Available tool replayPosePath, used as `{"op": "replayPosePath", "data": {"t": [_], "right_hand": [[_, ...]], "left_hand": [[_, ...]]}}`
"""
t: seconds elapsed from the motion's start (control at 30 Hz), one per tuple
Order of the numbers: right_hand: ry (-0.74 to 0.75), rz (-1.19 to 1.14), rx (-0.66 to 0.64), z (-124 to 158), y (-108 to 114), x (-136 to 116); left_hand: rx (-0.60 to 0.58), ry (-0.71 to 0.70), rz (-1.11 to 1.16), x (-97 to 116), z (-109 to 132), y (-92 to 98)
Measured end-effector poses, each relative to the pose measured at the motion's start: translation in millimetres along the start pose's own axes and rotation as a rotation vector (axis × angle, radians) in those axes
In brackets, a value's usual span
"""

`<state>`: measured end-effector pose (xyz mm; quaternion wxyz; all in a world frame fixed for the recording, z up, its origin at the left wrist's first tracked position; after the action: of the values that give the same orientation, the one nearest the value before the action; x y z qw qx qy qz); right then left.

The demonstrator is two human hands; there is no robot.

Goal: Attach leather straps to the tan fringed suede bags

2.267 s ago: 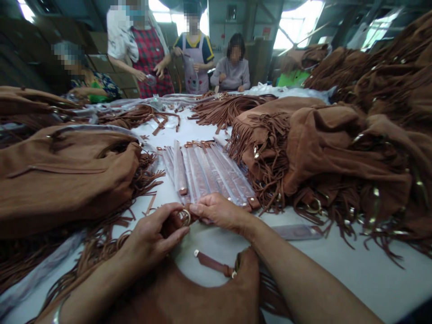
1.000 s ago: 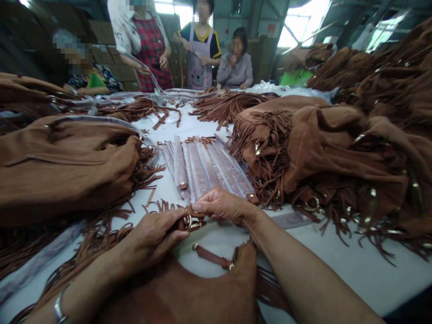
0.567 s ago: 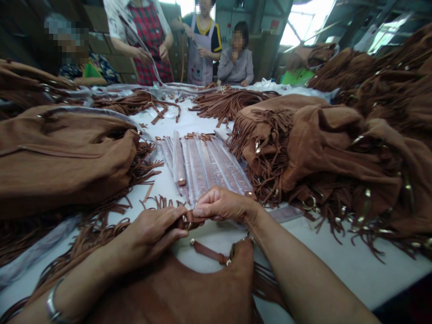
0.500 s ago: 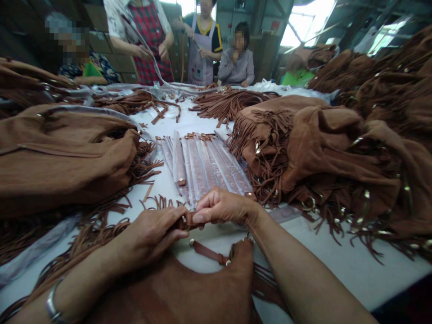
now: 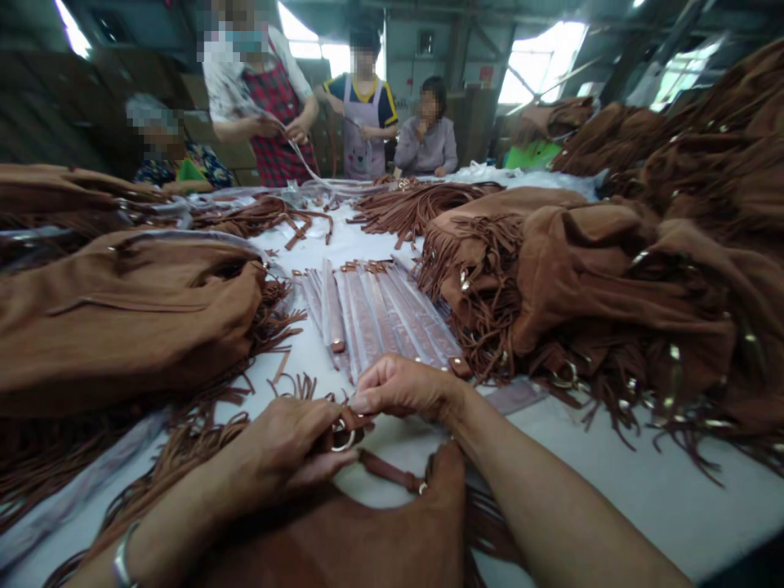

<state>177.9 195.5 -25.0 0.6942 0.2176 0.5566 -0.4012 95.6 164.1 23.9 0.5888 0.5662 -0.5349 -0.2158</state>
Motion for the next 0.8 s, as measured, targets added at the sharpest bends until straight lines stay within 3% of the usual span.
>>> {"op": "replayPosePath", "data": {"t": [0.27,0.47,0.8], "right_hand": [[-0.031,0.089,-0.094,3,-3,4],[0.020,0.200,0.045,15,-2,-17],[-0.022,0.165,-0.179,20,-18,-9]], "left_hand": [[0.014,-0.022,-0.089,5,1,-1.2],[-0.038,0.084,0.031,-9,1,-1.2],[-0.056,-0.003,0.129,-2,4,0.6]]}}
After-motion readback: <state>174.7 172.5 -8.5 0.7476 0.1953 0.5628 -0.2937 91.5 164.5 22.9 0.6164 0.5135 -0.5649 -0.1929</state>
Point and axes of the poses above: each hand's wrist, its own z-axis away from the middle knuckle, its own y-axis out of the back of the hand, x = y × z, the point moved 9 cm from there along -z, towards the middle knuckle, and after that the axes turned 2 degrees about x, right-handed, at the moved point
